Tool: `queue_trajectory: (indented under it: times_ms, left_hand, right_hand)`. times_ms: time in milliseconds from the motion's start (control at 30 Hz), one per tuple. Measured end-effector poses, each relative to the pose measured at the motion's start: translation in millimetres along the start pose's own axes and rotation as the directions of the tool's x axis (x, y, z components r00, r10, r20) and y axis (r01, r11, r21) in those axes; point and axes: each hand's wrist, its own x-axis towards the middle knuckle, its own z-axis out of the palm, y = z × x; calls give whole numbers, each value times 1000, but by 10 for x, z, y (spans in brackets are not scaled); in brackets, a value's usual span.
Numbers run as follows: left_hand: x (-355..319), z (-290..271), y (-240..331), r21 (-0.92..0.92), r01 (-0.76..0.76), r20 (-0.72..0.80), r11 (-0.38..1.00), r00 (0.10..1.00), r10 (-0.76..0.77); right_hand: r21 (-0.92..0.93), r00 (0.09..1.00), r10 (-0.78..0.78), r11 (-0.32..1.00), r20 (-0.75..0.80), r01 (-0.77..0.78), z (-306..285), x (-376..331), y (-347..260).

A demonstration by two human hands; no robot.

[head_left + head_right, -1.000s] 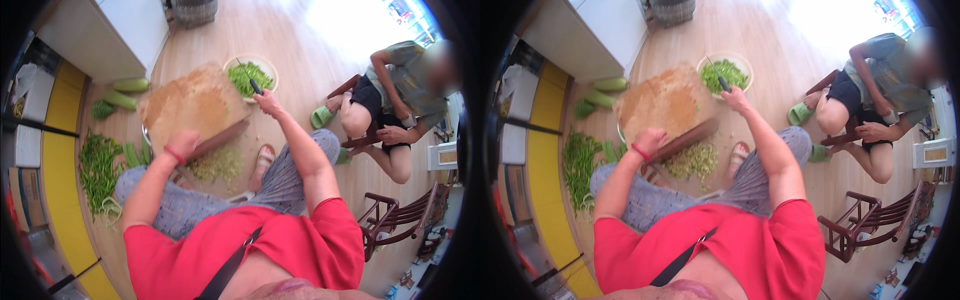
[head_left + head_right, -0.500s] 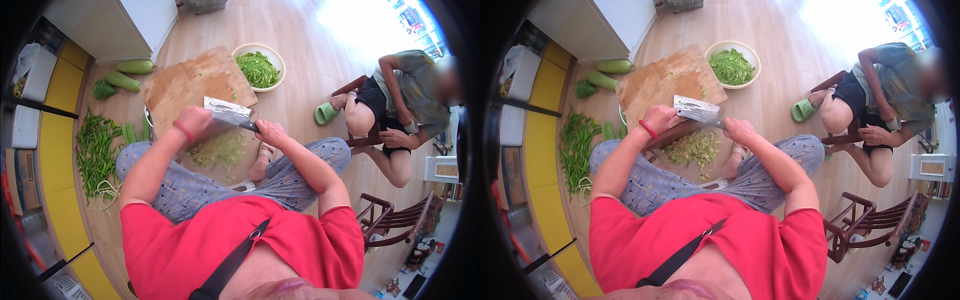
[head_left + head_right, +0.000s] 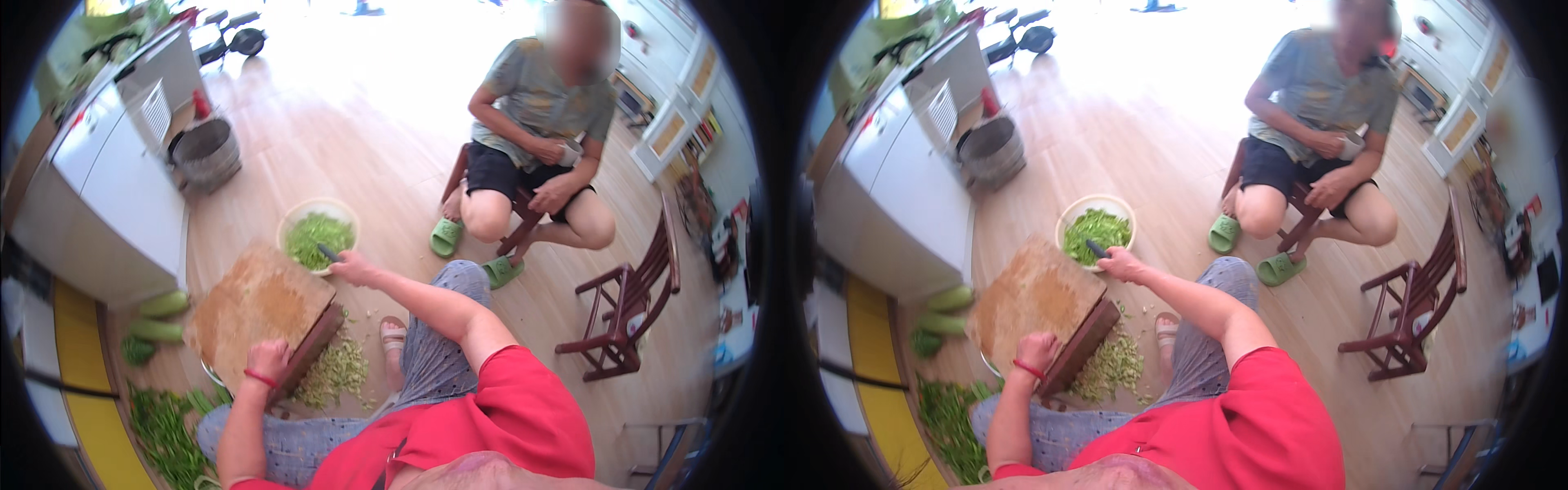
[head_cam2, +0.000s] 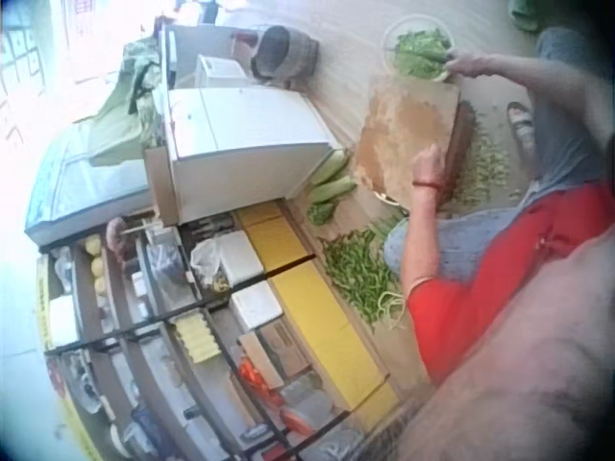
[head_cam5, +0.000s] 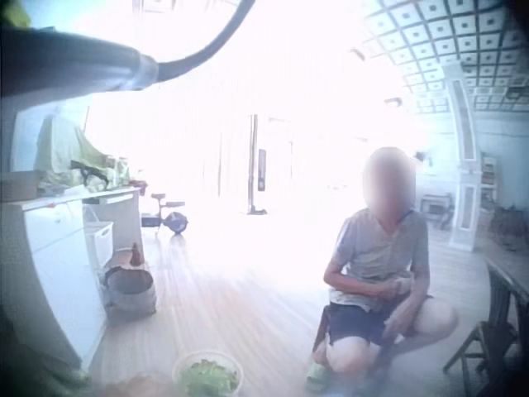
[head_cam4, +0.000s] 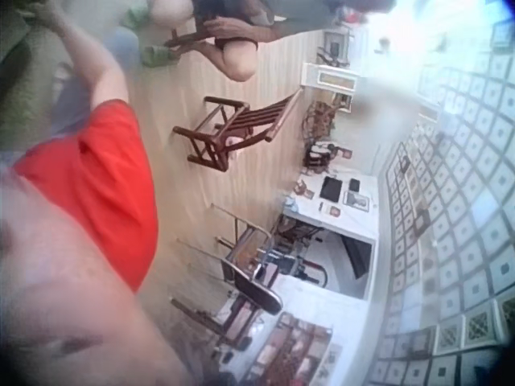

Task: The person sits on the floor and uses a cleaver to chop bitter melons on a wooden board. The person holds each melon by hand, slices it into small pieces, and pushes the chopped vegetables into a nearby bowl.

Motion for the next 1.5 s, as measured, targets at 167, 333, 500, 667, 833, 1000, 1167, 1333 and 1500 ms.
queue_trajectory:
  times_ms: [167, 333, 500, 667, 833, 1000, 1167, 1333, 1500]
  left_hand:
    - [168, -21, 122, -12, -78, 13, 997, 997, 78]
    - [165, 9, 111, 84, -26, 2, 996, 1000, 26]
    - [129, 47, 141, 91, -84, -17, 992, 996, 86]
    - [61, -19, 197, 83, -130, -33, 988, 991, 133]
    - [62, -15, 261, 94, -137, -20, 986, 990, 140]
    - [39, 84, 224, 73, -209, -54, 975, 976, 213]
    - [75, 56, 330, 11, -231, -61, 973, 971, 231]
    - [93, 184, 249, 36, -240, 0, 970, 971, 240]
    - [119, 184, 256, 76, -201, 228, 977, 957, 179]
  right_hand:
    - [13, 996, 27, 1000, 83, -28, -214, -297, -286]
    - [-654, 961, -185, 705, 205, 275, -97, -745, -593]
    - [-723, 954, -165, 623, 251, 298, 157, -779, -333]
    - [-744, 908, -300, 525, 293, 414, 241, -720, -147]
    - [-745, 911, -276, 527, 305, 409, 263, -667, 11]
    - [-749, 915, -247, 526, 318, 402, 291, -635, 96]
    - [-766, 925, -226, 518, 306, 380, 261, -565, 195]
    - [-750, 921, -195, 535, 338, 388, 259, -451, 295]
    - [-753, 923, -196, 534, 332, 384, 304, -344, 441]
